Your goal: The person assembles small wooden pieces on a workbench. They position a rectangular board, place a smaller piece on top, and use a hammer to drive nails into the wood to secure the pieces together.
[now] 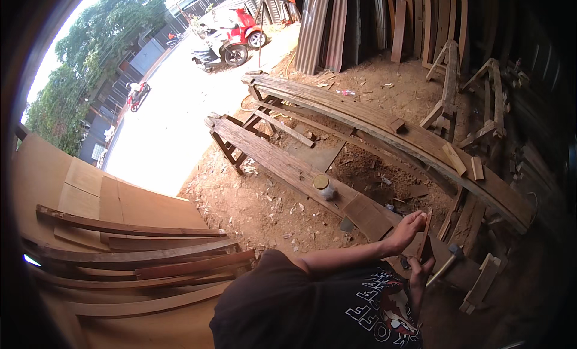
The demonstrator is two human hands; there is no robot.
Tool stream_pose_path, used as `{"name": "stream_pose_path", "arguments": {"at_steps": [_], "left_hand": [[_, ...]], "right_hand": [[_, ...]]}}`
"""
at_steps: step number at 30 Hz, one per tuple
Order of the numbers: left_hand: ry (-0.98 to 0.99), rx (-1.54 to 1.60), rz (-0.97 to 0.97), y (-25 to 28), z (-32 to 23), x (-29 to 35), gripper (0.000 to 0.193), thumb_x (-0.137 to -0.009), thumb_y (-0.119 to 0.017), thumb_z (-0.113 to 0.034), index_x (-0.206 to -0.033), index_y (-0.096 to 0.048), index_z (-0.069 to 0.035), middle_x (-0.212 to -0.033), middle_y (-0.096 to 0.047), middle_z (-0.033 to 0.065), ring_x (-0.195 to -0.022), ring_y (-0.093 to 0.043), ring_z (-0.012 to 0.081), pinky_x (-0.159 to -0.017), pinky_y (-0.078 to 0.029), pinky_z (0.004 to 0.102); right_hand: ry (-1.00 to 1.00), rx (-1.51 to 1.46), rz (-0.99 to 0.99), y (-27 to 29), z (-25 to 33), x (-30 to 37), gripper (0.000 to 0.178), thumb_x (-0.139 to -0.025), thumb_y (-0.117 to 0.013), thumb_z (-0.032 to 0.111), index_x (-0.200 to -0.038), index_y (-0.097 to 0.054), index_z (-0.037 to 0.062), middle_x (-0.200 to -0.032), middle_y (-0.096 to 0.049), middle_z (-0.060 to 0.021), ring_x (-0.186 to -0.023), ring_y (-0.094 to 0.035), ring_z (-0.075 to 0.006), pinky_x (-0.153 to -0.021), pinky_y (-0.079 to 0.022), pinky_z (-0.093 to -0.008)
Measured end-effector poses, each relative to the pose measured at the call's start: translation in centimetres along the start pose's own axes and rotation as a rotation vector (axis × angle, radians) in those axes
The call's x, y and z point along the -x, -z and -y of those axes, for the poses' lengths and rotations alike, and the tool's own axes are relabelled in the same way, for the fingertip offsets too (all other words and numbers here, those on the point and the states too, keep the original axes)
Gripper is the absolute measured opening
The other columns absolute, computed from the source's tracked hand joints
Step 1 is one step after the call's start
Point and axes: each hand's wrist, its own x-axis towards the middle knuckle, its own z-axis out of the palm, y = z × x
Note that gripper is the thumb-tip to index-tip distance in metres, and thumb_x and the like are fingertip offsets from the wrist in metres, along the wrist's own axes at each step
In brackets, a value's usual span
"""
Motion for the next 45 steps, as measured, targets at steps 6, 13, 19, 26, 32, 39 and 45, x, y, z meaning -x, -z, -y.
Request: {"name": "stream_pose_path", "arguments": {"at_steps": [6, 13, 19, 26, 32, 39, 45], "left_hand": [[0.059, -0.109, 0.021, 1.0, -1.3, -0.4, 0.027, -0.117, -0.047, -0.028, -0.106, -0.063, -0.009, -0.092, -0.057, -0.0074, -0.083, -0.052, 0.0045, -0.079, -0.047, 0.0271], [0.246, 0.245, -0.06, -1.0, -2.7, 1.3, 0.029, -0.115, -0.049, -0.029, -0.106, -0.066, -0.007, -0.091, -0.064, -0.0032, -0.085, -0.06, 0.0089, -0.078, -0.05, 0.0299], [0.272, -0.036, 0.149, -0.4, -2.3, -0.6, 0.025, -0.112, -0.048, -0.024, -0.115, -0.066, -0.007, -0.104, -0.067, 0.0017, -0.088, -0.061, 0.013, -0.084, -0.051, 0.0339], [0.447, 0.088, 0.167, -1.0, -0.9, -0.4, 0.024, -0.11, -0.047, -0.02, -0.112, -0.067, -0.007, -0.105, -0.067, 0.0009, -0.091, -0.061, 0.0141, -0.085, -0.049, 0.0344], [0.474, 0.281, 0.124, -1.9, -1.1, 1.1, 0.019, -0.11, -0.049, -0.022, -0.101, -0.062, -0.012, -0.094, -0.059, -0.0039, -0.085, -0.055, 0.0119, -0.082, -0.046, 0.0329], [0.49, 0.356, 0.108, -2.8, -1.1, 1.2, 0.016, -0.109, -0.051, -0.022, -0.095, -0.056, -0.016, -0.09, -0.051, -0.004, -0.082, -0.05, 0.0138, -0.082, -0.043, 0.0331], [0.497, 0.172, 0.076, -1.2, -2.9, 1.0, 0.016, -0.11, -0.047, -0.02, -0.107, -0.06, -0.011, -0.098, -0.055, 0.0003, -0.087, -0.053, 0.0155, -0.079, -0.046, 0.0349]], "right_hand": [[0.145, 0.069, 0.033, 0.1, -0.2, 0.5, 0.062, -0.076, -0.065, 0.008, -0.136, -0.056, -0.0046, -0.121, -0.06, -0.0141, -0.118, -0.061, -0.028, -0.106, -0.046, -0.0401], [0.257, 0.372, -0.006, -0.1, 1.0, 0.0, 0.063, -0.068, -0.068, 0.011, -0.127, -0.057, -0.005, -0.11, -0.055, -0.0199, -0.106, -0.061, -0.0405, -0.097, -0.049, -0.0461], [0.299, 0.111, -0.104, 0.4, 1.6, 1.2, 0.066, -0.069, -0.066, 0.009, -0.133, -0.057, -0.005, -0.111, -0.056, -0.0182, -0.108, -0.06, -0.0354, -0.097, -0.049, -0.0442], [0.331, 0.282, -0.086, 1.9, 0.6, 1.6, 0.07, -0.071, -0.065, 0.007, -0.138, -0.055, -0.0078, -0.126, -0.057, -0.0195, -0.12, -0.059, -0.0342, -0.109, -0.045, -0.0423], [0.225, 0.008, -0.045, 2.1, -1.0, 2.6, 0.078, -0.072, -0.065, 0.008, -0.148, -0.049, -0.0062, -0.14, -0.054, -0.0186, -0.135, -0.052, -0.0316, -0.118, -0.038, -0.042], [0.108, -0.041, 0.011, 2.5, -2.9, 2.0, 0.067, -0.077, -0.065, 0.008, -0.142, -0.054, -0.0056, -0.131, -0.057, -0.0131, -0.121, -0.056, -0.0279, -0.106, -0.045, -0.039], [0.249, 0.145, -0.064, 0.2, -0.6, 1.9, 0.057, -0.075, -0.064, 0.008, -0.13, -0.058, -0.0041, -0.111, -0.055, -0.0104, -0.105, -0.056, -0.0276, -0.097, -0.047, -0.0378]]}}
